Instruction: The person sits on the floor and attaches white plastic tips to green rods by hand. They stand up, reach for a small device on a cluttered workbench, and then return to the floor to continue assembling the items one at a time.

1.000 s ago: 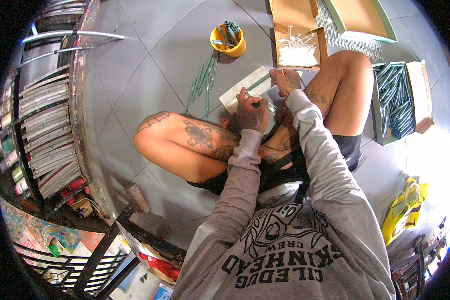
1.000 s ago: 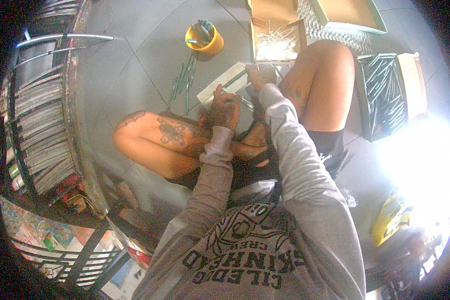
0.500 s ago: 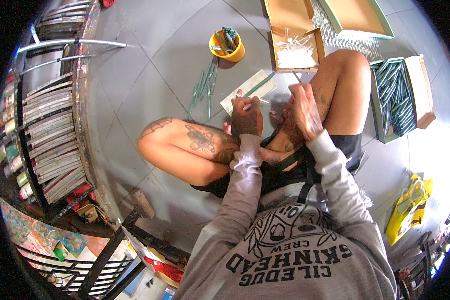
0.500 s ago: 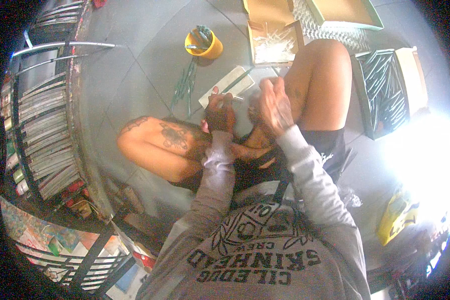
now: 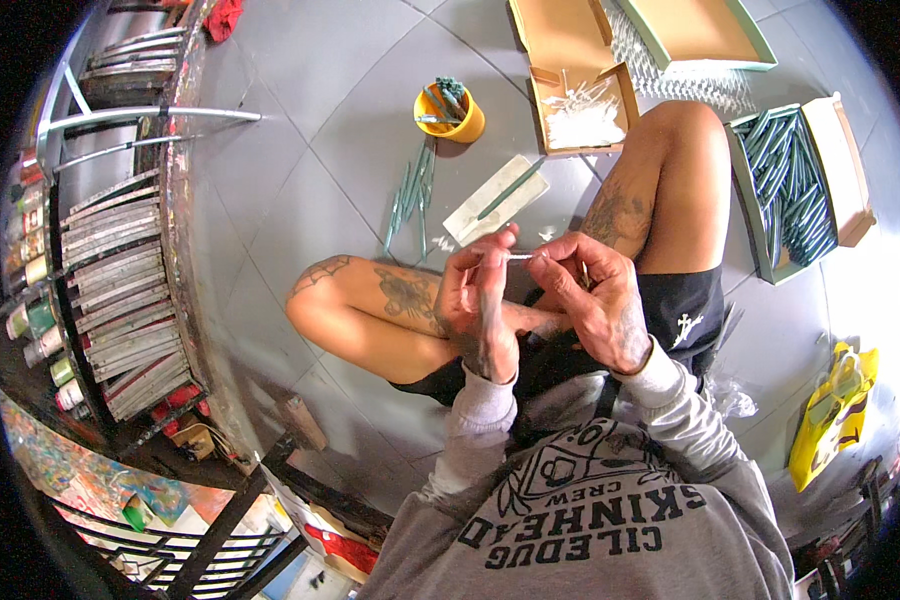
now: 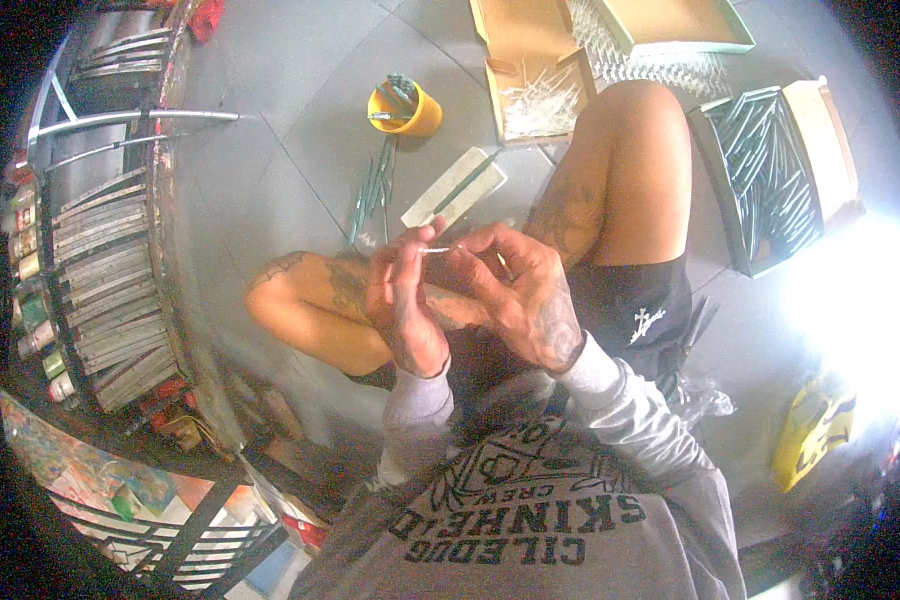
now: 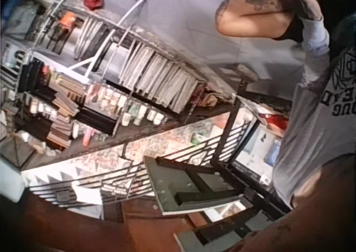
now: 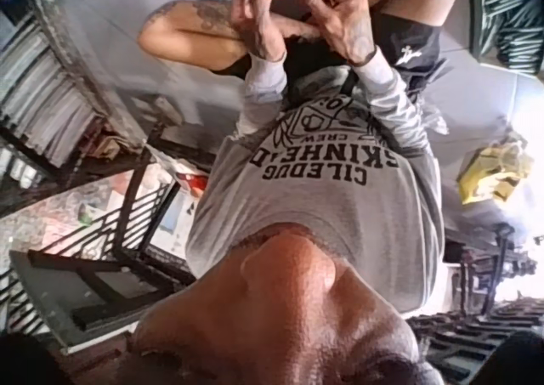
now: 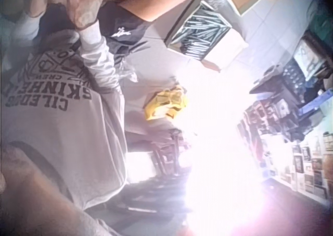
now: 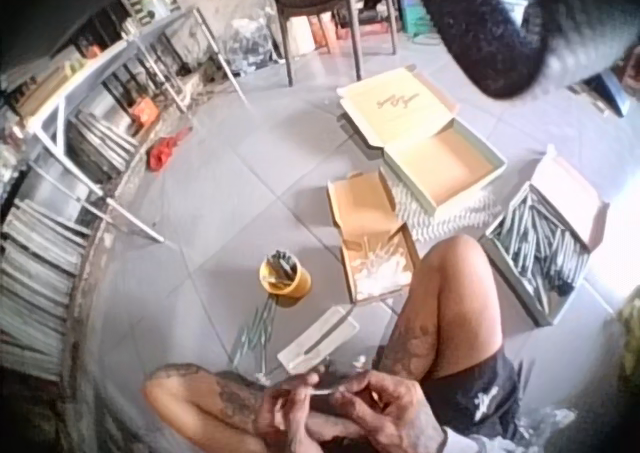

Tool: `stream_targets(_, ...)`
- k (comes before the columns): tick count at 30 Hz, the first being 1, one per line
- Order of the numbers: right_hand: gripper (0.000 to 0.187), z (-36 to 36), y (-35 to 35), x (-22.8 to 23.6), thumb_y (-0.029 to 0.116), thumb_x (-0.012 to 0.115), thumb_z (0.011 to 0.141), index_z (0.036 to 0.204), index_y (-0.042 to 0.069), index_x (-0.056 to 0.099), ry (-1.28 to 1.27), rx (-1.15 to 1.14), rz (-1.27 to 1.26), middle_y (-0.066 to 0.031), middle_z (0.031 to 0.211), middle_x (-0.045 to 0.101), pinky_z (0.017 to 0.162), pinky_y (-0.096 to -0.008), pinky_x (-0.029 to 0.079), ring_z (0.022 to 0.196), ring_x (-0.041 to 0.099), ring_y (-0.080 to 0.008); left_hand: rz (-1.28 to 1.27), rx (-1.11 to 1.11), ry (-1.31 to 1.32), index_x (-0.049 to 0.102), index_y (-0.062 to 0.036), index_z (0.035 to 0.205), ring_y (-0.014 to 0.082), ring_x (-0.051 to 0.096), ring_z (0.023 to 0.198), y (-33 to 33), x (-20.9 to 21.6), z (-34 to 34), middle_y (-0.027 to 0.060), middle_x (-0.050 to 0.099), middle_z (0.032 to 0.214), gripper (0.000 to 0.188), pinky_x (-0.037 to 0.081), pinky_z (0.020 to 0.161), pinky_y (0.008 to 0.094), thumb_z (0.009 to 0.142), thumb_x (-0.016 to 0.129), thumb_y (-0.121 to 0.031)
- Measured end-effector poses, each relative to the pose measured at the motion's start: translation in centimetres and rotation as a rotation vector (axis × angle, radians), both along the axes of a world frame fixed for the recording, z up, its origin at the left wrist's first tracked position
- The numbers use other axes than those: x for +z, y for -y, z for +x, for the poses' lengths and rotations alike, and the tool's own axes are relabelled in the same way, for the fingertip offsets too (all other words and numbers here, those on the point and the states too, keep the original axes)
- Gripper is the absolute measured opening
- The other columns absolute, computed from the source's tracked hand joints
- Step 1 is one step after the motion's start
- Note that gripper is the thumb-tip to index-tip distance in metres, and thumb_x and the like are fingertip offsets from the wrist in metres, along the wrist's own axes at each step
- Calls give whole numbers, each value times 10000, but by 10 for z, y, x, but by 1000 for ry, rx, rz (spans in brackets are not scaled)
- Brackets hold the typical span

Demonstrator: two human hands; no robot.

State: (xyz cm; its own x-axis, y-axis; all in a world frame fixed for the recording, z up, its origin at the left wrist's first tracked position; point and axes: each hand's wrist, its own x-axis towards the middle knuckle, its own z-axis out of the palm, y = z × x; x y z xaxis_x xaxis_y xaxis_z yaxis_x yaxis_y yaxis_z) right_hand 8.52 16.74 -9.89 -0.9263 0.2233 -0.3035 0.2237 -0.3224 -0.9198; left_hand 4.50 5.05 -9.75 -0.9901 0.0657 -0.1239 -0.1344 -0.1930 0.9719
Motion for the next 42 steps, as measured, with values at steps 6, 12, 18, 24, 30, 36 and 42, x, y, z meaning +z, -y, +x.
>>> stream_targets(6,190,9,-18,25,163,545,933,993,-9,601,-12,140,-91,-34,848,612,712,-258,453,786,554,-98,-177,-164,-113,623,3,1012,146,593,878,9,29,6,101,626,1009,145,489,813,284,874,662,-18)
stream_targets(12,151,23,-16,36,161,437,930,1032,53,463,-88,8,-364,2,805,460,639,-225,337,703,391,-77,-129,11,64,625,14,989,130,603,732,13,60,14,130,672,933,157,345,1064,387,894,662,-105)
stream_targets(18,135,13,-3,42,82,517,981,1091,36,453,-320,-117,-632,-129,1008,601,896,-376,505,985,617,-214,-179,189,54,627,-12,942,143,613,765,6,78,17,136,671,893,145,362,411,175,890,666,-142)
stream_targets(24,160,3,5,63,140,524,984,1104,85,433,-352,-251,-902,-195,1198,552,861,-421,545,1053,618,-311,-189,259,29,607,-25,960,66,521,564,3,90,17,68,637,828,205,346,379,184,877,679,-198)
stream_targets(30,167,3,12,58,164,498,997,1131,93,429,-315,-160,-1115,-180,1065,580,706,-454,598,980,645,-344,-191,263,-9,567,-19,1027,120,598,639,0,87,22,66,625,834,245,393,393,199,886,667,-192)
stream_targets(36,178,3,13,60,131,515,987,1141,86,437,-217,-185,-1096,-166,1007,595,667,-419,611,915,672,-325,-176,276,-65,555,-49,989,139,611,653,-2,90,24,64,612,851,187,494,399,230,885,656,-167)
stream_targets(42,170,4,10,60,174,523,988,1122,95,455,-146,-164,-1071,-155,1024,595,653,-409,607,943,670,-320,-194,270,-87,555,-56,955,147,622,664,-2,90,23,70,618,839,159,454,384,206,878,654,-154)
